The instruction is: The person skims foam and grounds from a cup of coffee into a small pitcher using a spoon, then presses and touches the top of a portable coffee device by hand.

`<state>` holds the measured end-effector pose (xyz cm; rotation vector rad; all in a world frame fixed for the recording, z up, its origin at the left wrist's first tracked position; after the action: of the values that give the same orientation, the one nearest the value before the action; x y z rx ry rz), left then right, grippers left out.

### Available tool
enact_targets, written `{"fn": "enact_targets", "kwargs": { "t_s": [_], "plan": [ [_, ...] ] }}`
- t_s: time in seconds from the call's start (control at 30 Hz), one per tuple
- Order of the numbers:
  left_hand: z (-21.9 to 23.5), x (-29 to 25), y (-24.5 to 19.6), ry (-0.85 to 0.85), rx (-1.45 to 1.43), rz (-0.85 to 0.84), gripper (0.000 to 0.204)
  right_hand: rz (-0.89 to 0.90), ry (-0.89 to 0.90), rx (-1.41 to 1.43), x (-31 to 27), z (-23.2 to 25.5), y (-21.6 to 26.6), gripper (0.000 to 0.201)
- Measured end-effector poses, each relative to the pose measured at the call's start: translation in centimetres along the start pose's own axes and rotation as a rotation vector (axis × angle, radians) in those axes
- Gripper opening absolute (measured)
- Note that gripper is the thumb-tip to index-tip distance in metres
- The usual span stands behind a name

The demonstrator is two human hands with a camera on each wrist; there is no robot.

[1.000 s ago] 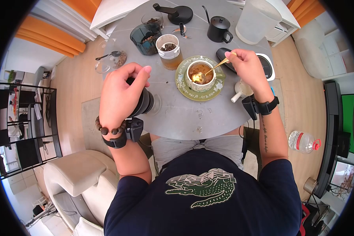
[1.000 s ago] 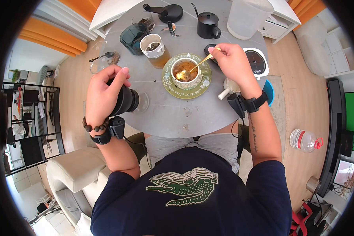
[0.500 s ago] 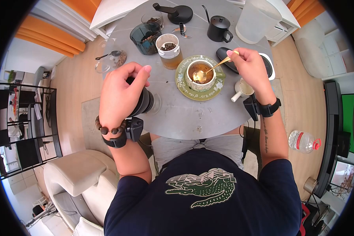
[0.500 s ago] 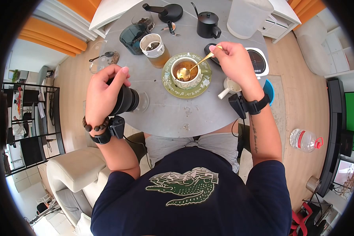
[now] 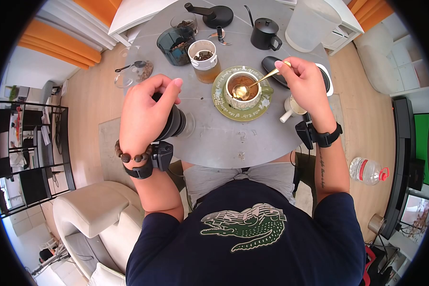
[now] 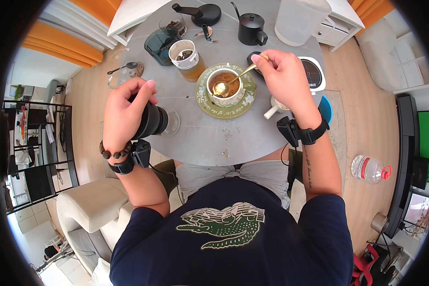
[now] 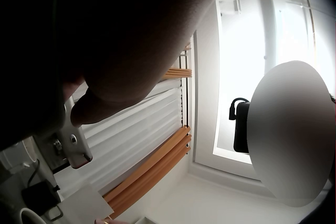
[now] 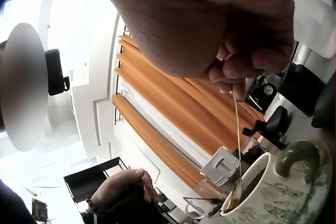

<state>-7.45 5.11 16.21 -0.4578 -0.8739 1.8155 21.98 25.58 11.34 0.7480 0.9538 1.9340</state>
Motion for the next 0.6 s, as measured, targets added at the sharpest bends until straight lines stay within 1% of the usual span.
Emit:
{"fn": "enact_targets", "kwargs": {
  "t_s": [0.13, 0.27, 0.33, 0.37, 0.43, 0.6],
  "plan": [
    [0.0, 0.0, 0.1, -0.002, 0.004, 0.0, 0.036, 0.029, 0.001, 0.022, -0.2, -0.1, 0.2, 0.032],
    [0.0, 0.0, 0.1, 0.0, 0.005, -0.001, 0.035, 0.036, -0.005, 0.026, 0.2, -0.2, -0.7, 0.033],
    [0.1, 0.0, 0.0, 0.004, 0.008, 0.005, 0.035, -0.057, 0.015, 0.063, 0.5, -0.2, -1.3, 0.033],
    [0.1, 0.0, 0.0, 0.003, 0.008, 0.004, 0.035, -0.055, 0.016, 0.063, 0.6, -0.1, -1.5, 0.033],
    [0.0, -0.1, 0.1, -0.01, -0.002, -0.015, 0.035, -0.114, 0.039, 0.146, 0.9, -0.2, -2.1, 0.035],
    [0.1, 0.0, 0.0, -0.003, 0.009, -0.002, 0.036, -0.174, 0.046, 0.199, 1.2, -0.3, -2.8, 0.036]
  ]
}}
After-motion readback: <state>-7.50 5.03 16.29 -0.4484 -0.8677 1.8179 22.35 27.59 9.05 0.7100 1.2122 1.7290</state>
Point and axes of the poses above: each hand's wrist, its own x-axis towards the middle knuckle, its own z-axis out of the back of the hand, y = z × x, the point moved 2 cm from there along x, towards the middle knuckle, and after that the axes turned 3 degrees about x, right-handed, at the moved point
